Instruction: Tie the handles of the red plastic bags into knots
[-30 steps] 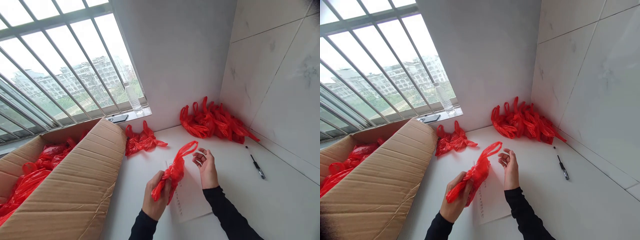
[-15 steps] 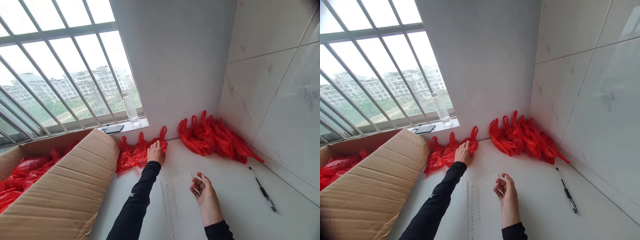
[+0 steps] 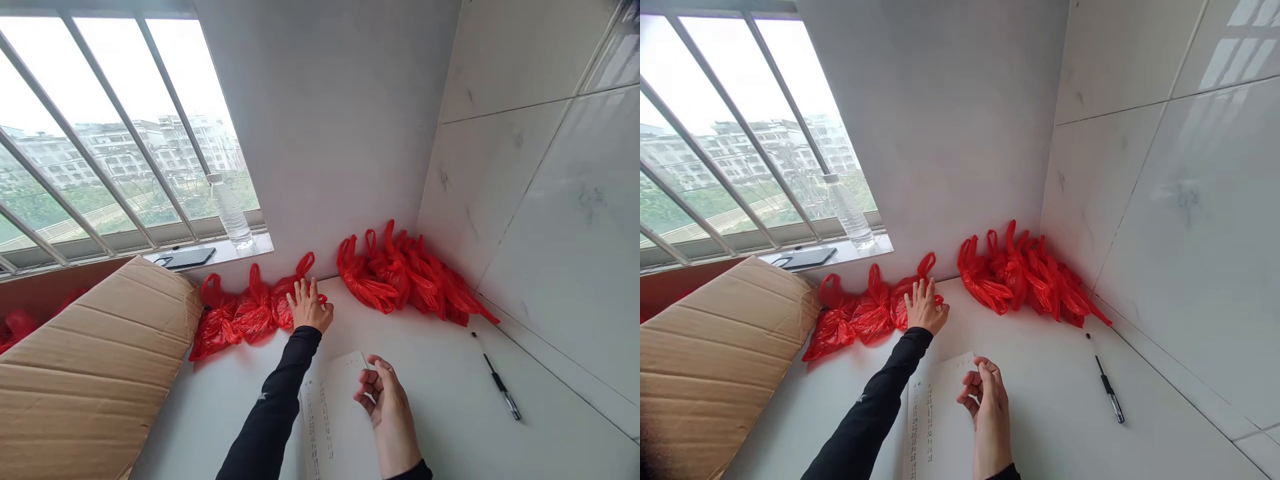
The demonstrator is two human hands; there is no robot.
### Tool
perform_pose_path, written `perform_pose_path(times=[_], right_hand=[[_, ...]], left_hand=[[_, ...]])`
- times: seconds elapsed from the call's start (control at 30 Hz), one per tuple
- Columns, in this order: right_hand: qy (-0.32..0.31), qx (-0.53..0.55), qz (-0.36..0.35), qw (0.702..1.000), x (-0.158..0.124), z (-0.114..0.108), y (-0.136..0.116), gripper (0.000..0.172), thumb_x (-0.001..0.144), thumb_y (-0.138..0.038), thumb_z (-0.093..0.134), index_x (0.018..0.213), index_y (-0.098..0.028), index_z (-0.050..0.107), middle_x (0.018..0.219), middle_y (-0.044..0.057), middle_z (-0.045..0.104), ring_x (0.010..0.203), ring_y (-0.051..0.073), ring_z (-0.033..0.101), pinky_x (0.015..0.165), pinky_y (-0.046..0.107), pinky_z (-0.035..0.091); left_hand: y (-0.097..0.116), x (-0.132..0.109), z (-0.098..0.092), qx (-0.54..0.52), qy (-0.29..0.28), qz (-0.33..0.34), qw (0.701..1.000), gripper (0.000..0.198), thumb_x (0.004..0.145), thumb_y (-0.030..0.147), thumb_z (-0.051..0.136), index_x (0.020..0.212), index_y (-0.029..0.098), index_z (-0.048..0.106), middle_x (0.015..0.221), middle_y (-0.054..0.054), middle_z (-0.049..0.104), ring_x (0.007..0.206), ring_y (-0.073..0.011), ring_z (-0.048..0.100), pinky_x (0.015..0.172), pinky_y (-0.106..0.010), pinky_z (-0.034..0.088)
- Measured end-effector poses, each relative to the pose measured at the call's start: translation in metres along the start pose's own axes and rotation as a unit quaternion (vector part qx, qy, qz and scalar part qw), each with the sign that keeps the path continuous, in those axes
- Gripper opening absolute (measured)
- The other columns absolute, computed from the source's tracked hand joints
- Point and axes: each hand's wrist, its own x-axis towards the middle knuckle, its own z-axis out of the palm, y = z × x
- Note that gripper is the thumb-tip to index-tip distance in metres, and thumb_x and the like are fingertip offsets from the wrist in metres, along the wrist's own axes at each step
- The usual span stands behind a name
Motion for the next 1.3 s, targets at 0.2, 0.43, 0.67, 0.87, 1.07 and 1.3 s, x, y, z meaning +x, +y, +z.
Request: perform_pose_path(times=[0.2,0.43,0.67,0.87,1.07,1.3], right_hand=[[-0.007,-0.016,-0.002,1.0,0.006,-0.003,0.003,0.037,0.081,-0.055,0.065,0.1,-0.024,0.064,0.07,-0.001,0.062,0.061,0.014,0.057,0.057,0.027,0.054],[-0.019,-0.003,-0.014,1.0,0.007,-0.004,-0.001,0.037,0.082,-0.055,0.065,0.102,-0.023,0.062,0.072,-0.001,0.064,0.063,0.015,0.06,0.06,0.029,0.056],[-0.1,0.018,0.043,0.994,-0.007,0.005,-0.009,0.064,0.083,-0.068,0.059,0.131,-0.028,0.052,0.121,0.009,0.069,0.109,0.025,0.067,0.092,0.043,0.056],[-0.27,-0.069,0.007,0.96,-0.037,0.014,-0.015,0.055,0.089,-0.063,0.057,0.129,-0.026,0.057,0.12,0.009,0.068,0.103,0.024,0.067,0.083,0.04,0.056],[-0.306,-0.074,0.023,0.949,-0.036,0.009,0.001,0.043,0.076,-0.044,0.08,0.11,-0.022,0.066,0.099,0.006,0.072,0.08,0.019,0.066,0.073,0.032,0.052],[-0.308,-0.053,0.042,0.949,-0.032,0.004,0.01,0.032,0.078,-0.042,0.078,0.102,-0.023,0.068,0.09,0.004,0.073,0.074,0.02,0.067,0.071,0.034,0.054]], left_hand=[[0.054,0.011,0.01,-0.129,-0.016,0.097,0.987,0.057,0.076,0.014,0.06,0.132,0.025,0.06,0.122,-0.013,0.067,0.121,-0.0329,0.057,0.106,-0.049,0.036],[0.035,0.0,-0.014,-0.371,0.049,0.096,0.922,0.025,0.089,0.027,0.053,0.111,0.02,0.061,0.106,-0.01,0.073,0.101,-0.0224,0.068,0.088,-0.036,0.052],[0.003,-0.087,-0.08,-0.596,0.101,0.027,0.796,0.051,0.083,0.061,0.06,0.113,0.02,0.061,0.096,-0.008,0.073,0.081,-0.0216,0.071,0.074,-0.033,0.056],[-0.002,-0.178,-0.099,-0.646,-0.045,0.027,0.762,0.044,0.084,0.036,0.07,0.126,0.027,0.057,0.115,-0.008,0.07,0.097,-0.0242,0.069,0.08,-0.034,0.055],[-0.015,-0.217,-0.077,-0.686,0.054,-0.054,0.724,0.065,0.086,0.028,0.068,0.143,0.034,0.039,0.116,-0.004,0.068,0.111,-0.0212,0.062,0.095,-0.034,0.049],[-0.035,-0.224,-0.042,-0.754,-0.063,-0.228,0.612,0.043,0.08,0.048,0.071,0.109,0.016,0.065,0.105,-0.011,0.07,0.092,-0.0227,0.069,0.067,-0.028,0.057]])
